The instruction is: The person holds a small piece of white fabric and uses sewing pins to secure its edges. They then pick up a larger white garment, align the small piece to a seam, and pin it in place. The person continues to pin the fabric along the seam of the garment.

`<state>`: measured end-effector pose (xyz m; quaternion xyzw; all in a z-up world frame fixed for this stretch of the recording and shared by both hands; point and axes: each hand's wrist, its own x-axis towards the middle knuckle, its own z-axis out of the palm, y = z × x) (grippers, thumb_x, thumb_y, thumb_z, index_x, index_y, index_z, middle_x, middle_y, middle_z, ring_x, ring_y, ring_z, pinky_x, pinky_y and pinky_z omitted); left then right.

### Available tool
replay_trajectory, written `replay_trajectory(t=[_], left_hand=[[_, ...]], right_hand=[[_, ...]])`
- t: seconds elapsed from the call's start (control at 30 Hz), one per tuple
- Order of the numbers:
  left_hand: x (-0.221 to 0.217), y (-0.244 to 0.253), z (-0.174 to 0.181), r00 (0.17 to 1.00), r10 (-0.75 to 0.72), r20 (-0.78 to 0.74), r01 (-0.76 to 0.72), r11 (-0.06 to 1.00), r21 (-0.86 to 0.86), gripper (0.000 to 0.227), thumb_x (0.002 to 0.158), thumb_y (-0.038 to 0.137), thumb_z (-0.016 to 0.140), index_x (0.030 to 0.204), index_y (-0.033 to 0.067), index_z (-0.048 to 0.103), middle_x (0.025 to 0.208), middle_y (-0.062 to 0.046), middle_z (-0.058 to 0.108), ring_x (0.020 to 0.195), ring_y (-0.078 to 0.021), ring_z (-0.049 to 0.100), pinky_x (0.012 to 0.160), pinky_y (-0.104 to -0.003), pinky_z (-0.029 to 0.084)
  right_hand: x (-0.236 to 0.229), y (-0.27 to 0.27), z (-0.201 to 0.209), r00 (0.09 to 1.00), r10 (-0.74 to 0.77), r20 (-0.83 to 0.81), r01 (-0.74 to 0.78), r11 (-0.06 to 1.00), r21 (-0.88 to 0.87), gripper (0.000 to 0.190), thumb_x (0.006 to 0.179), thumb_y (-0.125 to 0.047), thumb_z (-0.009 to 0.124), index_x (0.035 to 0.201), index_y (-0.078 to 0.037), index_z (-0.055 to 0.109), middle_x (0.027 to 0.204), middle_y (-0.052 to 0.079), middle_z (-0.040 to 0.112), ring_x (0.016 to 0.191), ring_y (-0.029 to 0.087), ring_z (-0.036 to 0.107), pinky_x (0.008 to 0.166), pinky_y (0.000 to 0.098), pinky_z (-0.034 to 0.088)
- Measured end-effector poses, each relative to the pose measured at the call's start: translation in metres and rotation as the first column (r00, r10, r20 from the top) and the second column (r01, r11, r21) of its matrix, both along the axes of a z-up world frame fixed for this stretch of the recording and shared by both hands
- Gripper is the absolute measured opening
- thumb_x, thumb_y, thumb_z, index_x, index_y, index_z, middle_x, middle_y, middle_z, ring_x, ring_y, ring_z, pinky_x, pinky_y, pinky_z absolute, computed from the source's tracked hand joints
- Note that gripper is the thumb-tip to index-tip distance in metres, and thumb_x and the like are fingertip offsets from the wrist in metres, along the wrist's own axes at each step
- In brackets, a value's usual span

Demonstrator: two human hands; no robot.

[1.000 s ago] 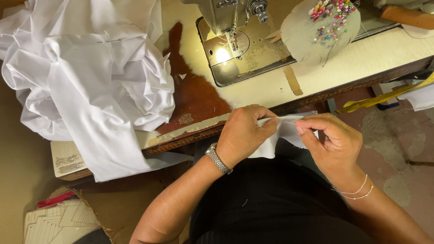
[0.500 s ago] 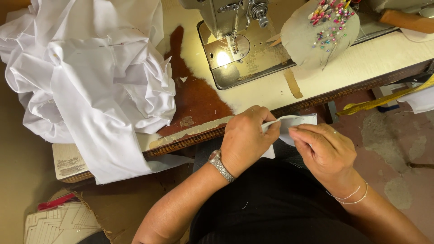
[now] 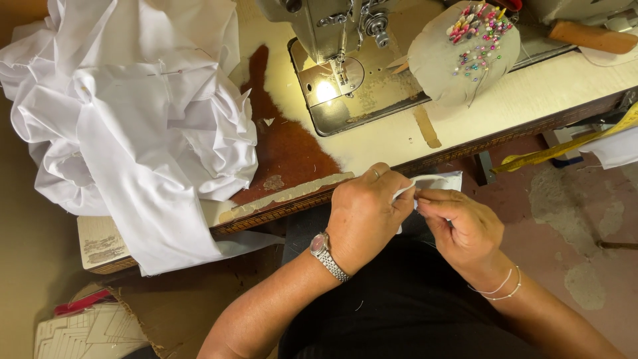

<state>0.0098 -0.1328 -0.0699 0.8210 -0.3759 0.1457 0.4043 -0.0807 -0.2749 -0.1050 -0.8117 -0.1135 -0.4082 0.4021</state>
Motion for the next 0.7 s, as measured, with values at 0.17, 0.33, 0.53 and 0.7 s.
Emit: replay_trajectory(t=[0.17,0.33,0.53,0.7], left_hand=[[-0.003,0.002,0.01,0.999,-0.016,0.036,0.017,1.0,-0.016,0.01,0.081,0.01,0.076,0.076,0.0102,0.069,0.062,-0.005,0.055,0.049,-0.0285,0.062,0.045,-0.036,0.05],[-0.007,0.003,0.018,0.998,-0.056,0.012,0.057,0.998,-0.031,0.011,0.082,0.007,0.074,0.075,0.0124,0.068,0.064,-0.001,0.056,0.05,-0.0256,0.063,0.046,-0.032,0.051],[-0.001,0.011,0.026,0.992,-0.126,0.003,0.126,0.992,-0.017,0.011,0.082,0.011,0.075,0.075,0.014,0.067,0.064,-0.002,0.056,0.051,-0.0271,0.064,0.047,-0.035,0.052],[0.002,0.016,0.045,0.988,-0.156,0.004,0.155,0.988,0.008,0.013,0.082,0.012,0.077,0.076,0.0102,0.065,0.064,-0.006,0.056,0.052,-0.0304,0.065,0.046,-0.039,0.051]], right_hand=[[-0.002,0.001,-0.016,0.998,-0.02,0.058,0.019,0.999,0.027,0.008,0.09,0.019,0.068,0.091,0.011,0.072,0.084,0.019,0.074,0.071,0.03,0.073,0.065,0.0358,0.06],[-0.008,0.002,-0.026,0.997,-0.066,-0.046,0.075,0.968,0.241,0.006,0.094,0.014,0.067,0.094,0.009,0.07,0.084,0.018,0.072,0.073,0.02,0.069,0.069,0.0366,0.059],[-0.011,-0.001,-0.017,0.985,-0.039,-0.169,0.101,0.921,0.375,0.006,0.096,0.009,0.067,0.101,0.012,0.068,0.084,0.017,0.073,0.076,0.014,0.065,0.072,0.0361,0.058],[-0.014,0.001,0.001,0.972,-0.053,-0.229,0.121,0.948,0.293,0.002,0.097,0.006,0.067,0.097,0.007,0.068,0.08,0.015,0.071,0.072,0.017,0.067,0.07,0.035,0.058]])
